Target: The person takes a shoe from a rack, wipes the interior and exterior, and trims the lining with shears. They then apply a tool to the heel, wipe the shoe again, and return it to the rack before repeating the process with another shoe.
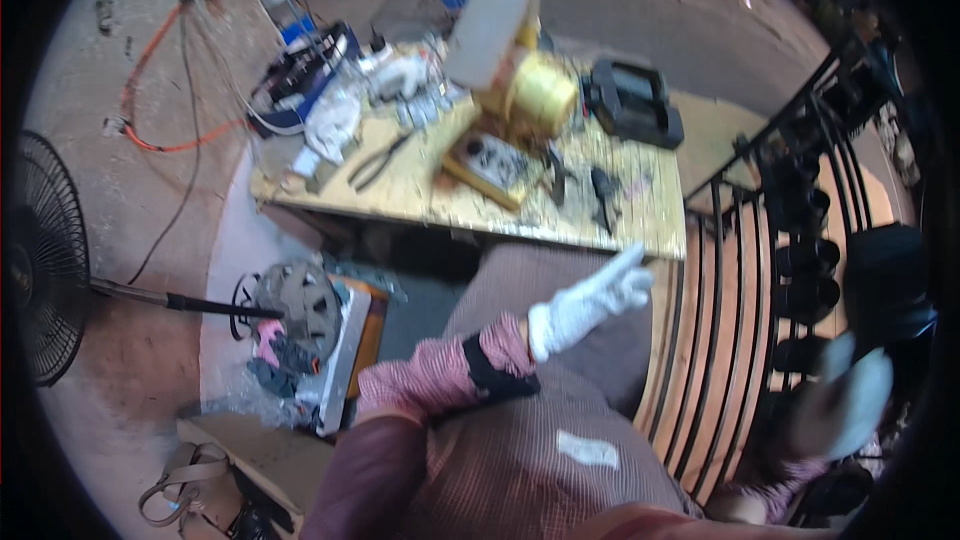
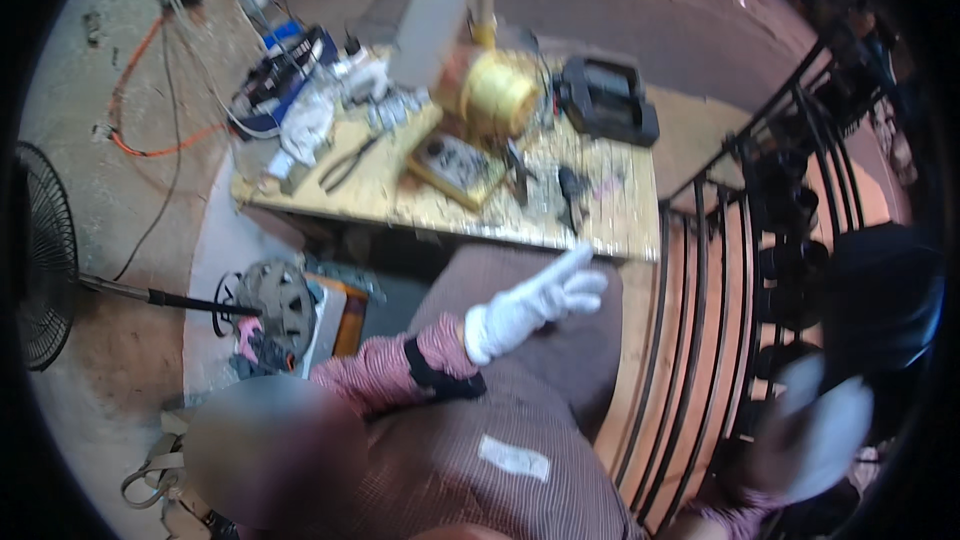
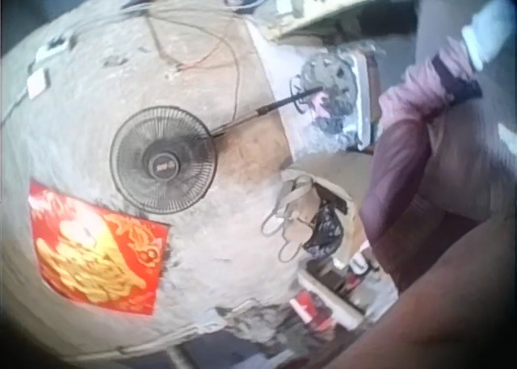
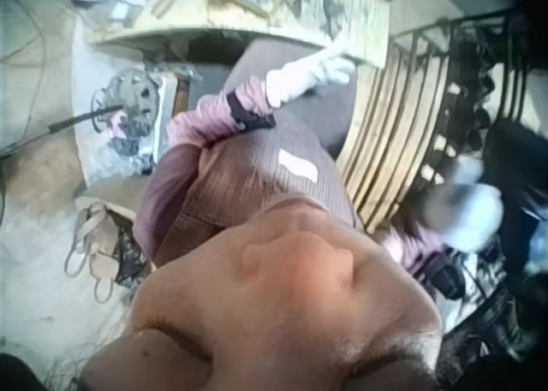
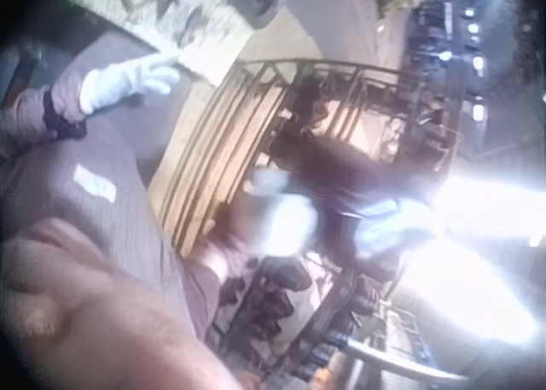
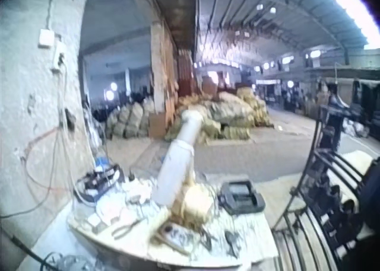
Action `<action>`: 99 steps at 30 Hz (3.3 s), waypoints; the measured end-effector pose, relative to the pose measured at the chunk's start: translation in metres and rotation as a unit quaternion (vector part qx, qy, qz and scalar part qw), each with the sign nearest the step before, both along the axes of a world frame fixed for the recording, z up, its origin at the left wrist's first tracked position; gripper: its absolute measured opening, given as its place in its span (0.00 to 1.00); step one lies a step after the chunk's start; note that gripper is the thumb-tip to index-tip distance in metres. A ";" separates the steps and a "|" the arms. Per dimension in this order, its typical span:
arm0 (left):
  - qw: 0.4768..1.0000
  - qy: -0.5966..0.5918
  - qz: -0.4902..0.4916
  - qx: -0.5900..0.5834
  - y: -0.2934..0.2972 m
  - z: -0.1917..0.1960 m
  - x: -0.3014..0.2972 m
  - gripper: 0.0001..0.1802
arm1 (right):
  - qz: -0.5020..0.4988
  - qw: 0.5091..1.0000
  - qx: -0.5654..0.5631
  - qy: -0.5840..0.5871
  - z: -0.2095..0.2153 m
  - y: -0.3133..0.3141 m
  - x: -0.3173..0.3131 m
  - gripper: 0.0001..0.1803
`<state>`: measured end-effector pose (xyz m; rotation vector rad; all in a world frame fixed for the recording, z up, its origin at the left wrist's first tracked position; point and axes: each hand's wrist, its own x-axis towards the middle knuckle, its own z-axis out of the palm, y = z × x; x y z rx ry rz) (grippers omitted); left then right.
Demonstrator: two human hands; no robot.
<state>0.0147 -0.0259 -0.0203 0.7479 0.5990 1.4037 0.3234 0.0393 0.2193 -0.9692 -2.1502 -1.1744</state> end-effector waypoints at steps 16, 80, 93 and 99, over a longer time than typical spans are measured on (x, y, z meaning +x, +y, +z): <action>0.877 -0.109 0.453 -0.122 -0.066 -0.027 -0.146 0.51 | 0.342 0.786 -0.513 0.048 -0.185 0.009 -0.152 0.31; 0.762 0.076 0.637 -0.086 -0.016 0.035 -0.188 0.65 | 0.494 0.744 -0.447 0.056 -0.179 0.041 -0.267 0.33; 0.786 0.007 0.616 -0.058 -0.071 0.044 -0.202 0.44 | 0.416 0.680 -0.596 -0.093 -0.273 0.011 -0.201 0.20; 0.815 -0.124 0.557 -0.100 -0.086 -0.020 -0.178 0.52 | 0.264 0.653 -0.701 0.113 -0.281 0.005 -0.137 0.29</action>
